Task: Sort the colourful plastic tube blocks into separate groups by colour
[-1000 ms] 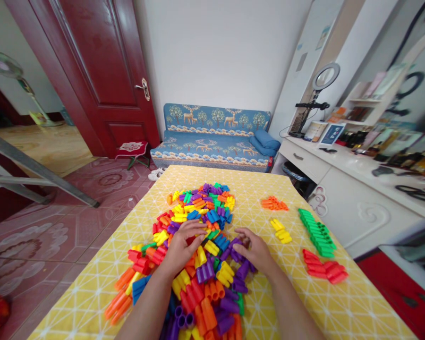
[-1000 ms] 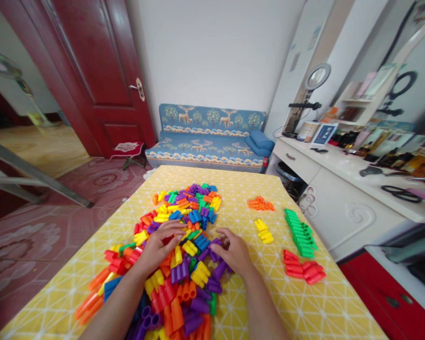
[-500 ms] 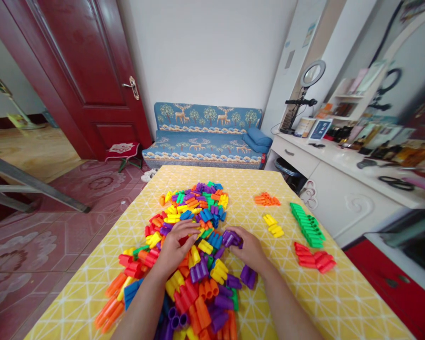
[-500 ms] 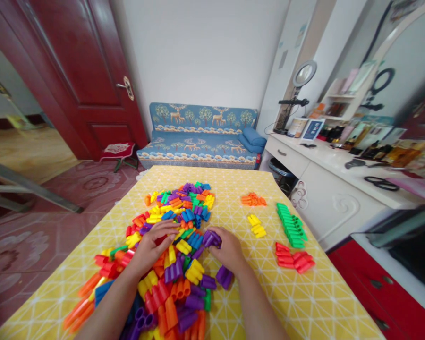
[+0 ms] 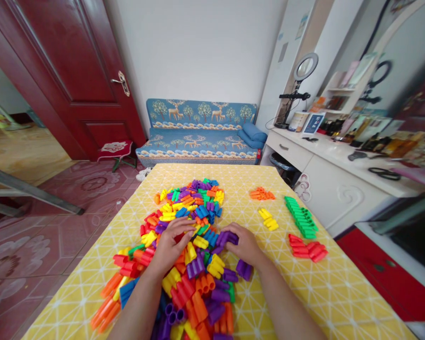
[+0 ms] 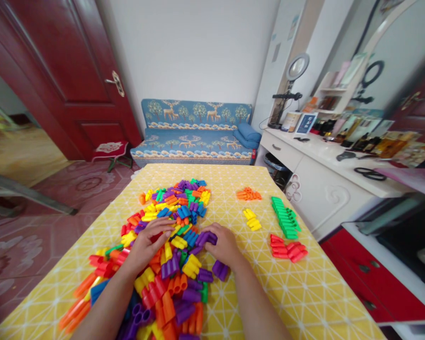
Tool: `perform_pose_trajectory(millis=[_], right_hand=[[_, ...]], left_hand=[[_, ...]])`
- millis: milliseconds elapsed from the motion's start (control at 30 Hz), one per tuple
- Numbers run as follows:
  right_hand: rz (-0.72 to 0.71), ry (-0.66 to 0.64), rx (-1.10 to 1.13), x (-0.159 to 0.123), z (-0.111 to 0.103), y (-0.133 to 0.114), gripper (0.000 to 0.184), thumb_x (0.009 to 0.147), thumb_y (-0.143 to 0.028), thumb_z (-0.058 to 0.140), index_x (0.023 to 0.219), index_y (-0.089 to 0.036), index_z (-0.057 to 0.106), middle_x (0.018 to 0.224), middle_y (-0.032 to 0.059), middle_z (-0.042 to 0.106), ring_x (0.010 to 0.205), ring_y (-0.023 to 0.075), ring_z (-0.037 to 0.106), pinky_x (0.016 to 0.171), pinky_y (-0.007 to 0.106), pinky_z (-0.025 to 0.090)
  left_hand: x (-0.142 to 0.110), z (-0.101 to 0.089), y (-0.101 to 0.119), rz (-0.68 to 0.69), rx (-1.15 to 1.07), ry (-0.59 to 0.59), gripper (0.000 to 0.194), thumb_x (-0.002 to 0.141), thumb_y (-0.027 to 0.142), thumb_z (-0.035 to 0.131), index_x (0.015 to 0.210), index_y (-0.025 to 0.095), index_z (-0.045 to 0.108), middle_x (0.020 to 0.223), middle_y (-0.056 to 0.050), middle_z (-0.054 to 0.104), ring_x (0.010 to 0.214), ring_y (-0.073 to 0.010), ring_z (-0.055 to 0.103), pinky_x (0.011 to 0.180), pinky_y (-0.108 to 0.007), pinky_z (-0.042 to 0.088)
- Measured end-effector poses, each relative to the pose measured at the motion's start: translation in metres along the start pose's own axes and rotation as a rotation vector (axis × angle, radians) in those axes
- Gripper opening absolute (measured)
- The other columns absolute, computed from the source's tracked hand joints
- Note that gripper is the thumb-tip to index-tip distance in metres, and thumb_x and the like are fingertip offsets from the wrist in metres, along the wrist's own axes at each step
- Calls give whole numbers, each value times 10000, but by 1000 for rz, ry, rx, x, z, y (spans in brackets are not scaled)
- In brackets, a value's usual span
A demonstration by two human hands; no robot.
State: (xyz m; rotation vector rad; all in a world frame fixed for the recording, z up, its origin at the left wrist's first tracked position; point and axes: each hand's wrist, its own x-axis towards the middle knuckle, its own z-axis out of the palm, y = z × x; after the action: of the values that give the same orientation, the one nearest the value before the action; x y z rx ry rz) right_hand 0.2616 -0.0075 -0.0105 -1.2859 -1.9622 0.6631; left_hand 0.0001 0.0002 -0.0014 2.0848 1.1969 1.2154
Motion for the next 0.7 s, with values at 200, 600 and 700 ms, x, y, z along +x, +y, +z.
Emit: perform_pose_trajectory(millis=[200, 600, 700], right_hand=[[55, 86, 47, 0, 5, 9, 197, 755, -192, 575, 910, -221, 692, 890, 20, 688, 838, 180, 626, 788, 307, 469], [-15, -29, 234, 0, 5, -9, 319, 720, -170, 644, 1024, -256, 688, 1031, 18, 688, 960, 197, 630, 872, 327, 468], [92, 95, 333, 2, 10, 0, 178, 743, -215, 634, 917, -214, 675, 867, 10, 695, 782, 175, 639, 721, 286, 491]], left_hand=[[0, 0, 0, -8, 0, -2, 192, 878, 309, 583, 980, 265, 740, 1106, -51, 710, 1191, -260, 536, 1021, -505, 430], [0, 0, -3, -9, 2, -9, 193, 880, 307, 577, 980, 267, 737, 1121, -51, 705, 1193, -254, 537, 1023, -493, 428], [0, 0, -3, -12, 7, -10, 197, 880, 304, 578, 993, 273, 736, 1125, -48, 704, 1196, -255, 536, 1028, -495, 422]])
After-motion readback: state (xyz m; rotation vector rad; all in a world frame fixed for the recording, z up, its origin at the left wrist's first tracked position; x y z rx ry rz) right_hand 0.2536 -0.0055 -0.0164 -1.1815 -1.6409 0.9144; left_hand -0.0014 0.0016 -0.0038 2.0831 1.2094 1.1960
